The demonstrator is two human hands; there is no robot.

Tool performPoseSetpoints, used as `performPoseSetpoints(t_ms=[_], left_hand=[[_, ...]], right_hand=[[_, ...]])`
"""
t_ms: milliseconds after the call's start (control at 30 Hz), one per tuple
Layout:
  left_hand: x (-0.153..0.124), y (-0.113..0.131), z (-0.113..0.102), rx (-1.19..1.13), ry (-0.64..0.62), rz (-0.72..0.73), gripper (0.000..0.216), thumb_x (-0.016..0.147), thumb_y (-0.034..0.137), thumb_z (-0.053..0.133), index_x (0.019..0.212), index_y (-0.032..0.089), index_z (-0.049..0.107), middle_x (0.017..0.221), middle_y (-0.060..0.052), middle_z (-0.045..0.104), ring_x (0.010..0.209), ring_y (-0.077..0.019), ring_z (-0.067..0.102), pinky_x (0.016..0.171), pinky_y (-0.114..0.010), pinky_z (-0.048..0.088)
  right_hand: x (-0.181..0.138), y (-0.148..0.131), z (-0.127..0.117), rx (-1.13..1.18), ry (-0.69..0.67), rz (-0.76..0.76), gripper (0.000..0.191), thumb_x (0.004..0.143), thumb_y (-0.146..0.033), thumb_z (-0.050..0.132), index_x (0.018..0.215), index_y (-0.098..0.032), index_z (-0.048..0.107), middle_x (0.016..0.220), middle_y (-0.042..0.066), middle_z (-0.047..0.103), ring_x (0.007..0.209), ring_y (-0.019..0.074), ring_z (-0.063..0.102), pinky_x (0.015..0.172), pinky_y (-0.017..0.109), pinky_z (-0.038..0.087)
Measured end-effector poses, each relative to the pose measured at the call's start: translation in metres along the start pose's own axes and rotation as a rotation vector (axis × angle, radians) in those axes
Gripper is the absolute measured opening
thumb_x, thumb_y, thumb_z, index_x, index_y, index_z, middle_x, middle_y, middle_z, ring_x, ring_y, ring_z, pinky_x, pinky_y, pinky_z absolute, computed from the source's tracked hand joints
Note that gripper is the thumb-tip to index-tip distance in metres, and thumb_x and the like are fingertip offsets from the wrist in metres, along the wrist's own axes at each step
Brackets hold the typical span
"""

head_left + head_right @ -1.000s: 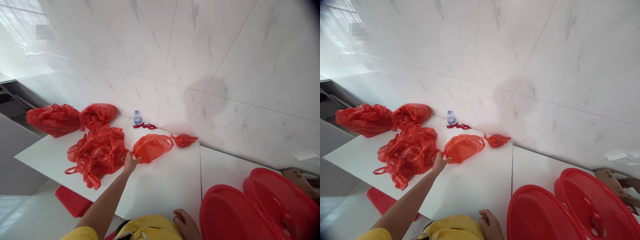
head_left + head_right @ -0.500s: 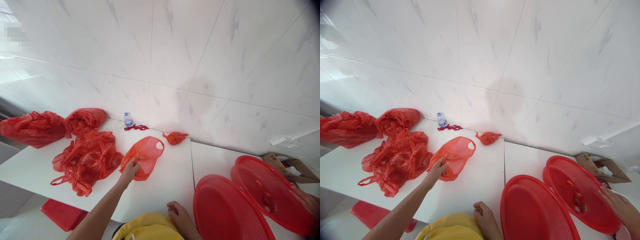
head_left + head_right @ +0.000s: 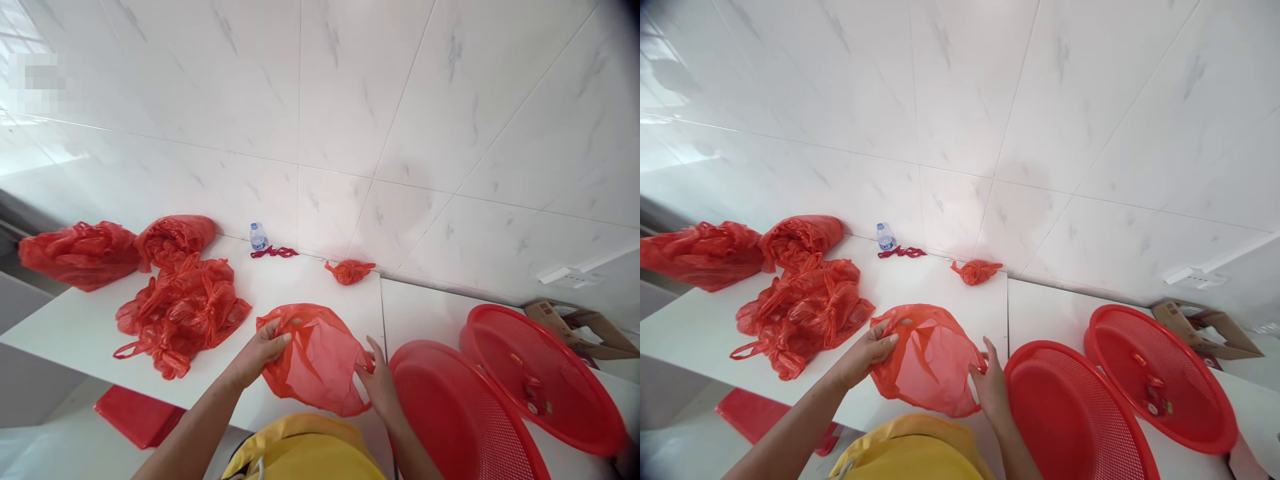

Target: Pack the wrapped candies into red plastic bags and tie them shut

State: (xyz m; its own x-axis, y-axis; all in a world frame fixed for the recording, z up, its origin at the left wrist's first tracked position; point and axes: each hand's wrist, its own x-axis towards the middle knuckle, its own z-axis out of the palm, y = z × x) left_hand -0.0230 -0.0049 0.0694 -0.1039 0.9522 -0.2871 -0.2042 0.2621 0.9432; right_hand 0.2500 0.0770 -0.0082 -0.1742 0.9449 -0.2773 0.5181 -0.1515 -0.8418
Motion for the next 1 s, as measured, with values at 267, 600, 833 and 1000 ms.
performPoseSetpoints(t_ms=[267,600,833,1000], left_hand=[[0.016,0.005,-0.007,0.381,0.167,0.028,0.044,0.077,0.036,0.061,0.118,0.020,0.062,0.090,-0.005,0.070,0.079,-0.0231,0.064,0.070,-0.032,0.047],[-0.002,0.037,0.020,0.783,0.536,0.504,0.017,0.074,0.039,0.058,0.066,0.024,0.057,0.068,-0.005,0.058,0.072,-0.0242,0.054,0.074,-0.035,0.042],[-0.005,-0.030,-0.001,0.654,0.095,-0.045,0.018,0.067,0.026,0.059,0.051,0.025,0.052,0.052,-0.001,0.056,0.054,-0.0201,0.052,0.055,-0.030,0.036],[-0.015,-0.038,-0.003,0.617,0.082,-0.126,0.010,0.074,0.029,0.052,0.067,0.023,0.058,0.055,0.002,0.058,0.054,-0.0170,0.051,0.053,-0.027,0.034]], right_hand=[[-0.009,-0.009,-0.026,0.061,-0.054,0.055,0.031,0.076,-0.034,0.050,0.096,-0.018,0.067,0.065,-0.002,0.062,0.047,0.0123,0.045,0.049,0.027,0.037],[-0.047,-0.094,-0.064,-0.007,0.626,-0.726,0.032,0.089,-0.028,0.049,0.116,-0.023,0.064,0.122,0.012,0.064,0.113,0.0246,0.059,0.094,0.040,0.048],[-0.020,-0.026,-0.036,-0.073,-0.113,-0.060,0.036,0.086,-0.033,0.042,0.104,-0.022,0.070,0.072,0.003,0.069,0.064,0.0195,0.063,0.061,0.031,0.048],[-0.028,-0.005,-0.042,0.061,-0.011,0.019,0.036,0.082,-0.043,0.046,0.093,-0.018,0.069,0.084,0.007,0.071,0.075,0.0229,0.065,0.065,0.032,0.050]])
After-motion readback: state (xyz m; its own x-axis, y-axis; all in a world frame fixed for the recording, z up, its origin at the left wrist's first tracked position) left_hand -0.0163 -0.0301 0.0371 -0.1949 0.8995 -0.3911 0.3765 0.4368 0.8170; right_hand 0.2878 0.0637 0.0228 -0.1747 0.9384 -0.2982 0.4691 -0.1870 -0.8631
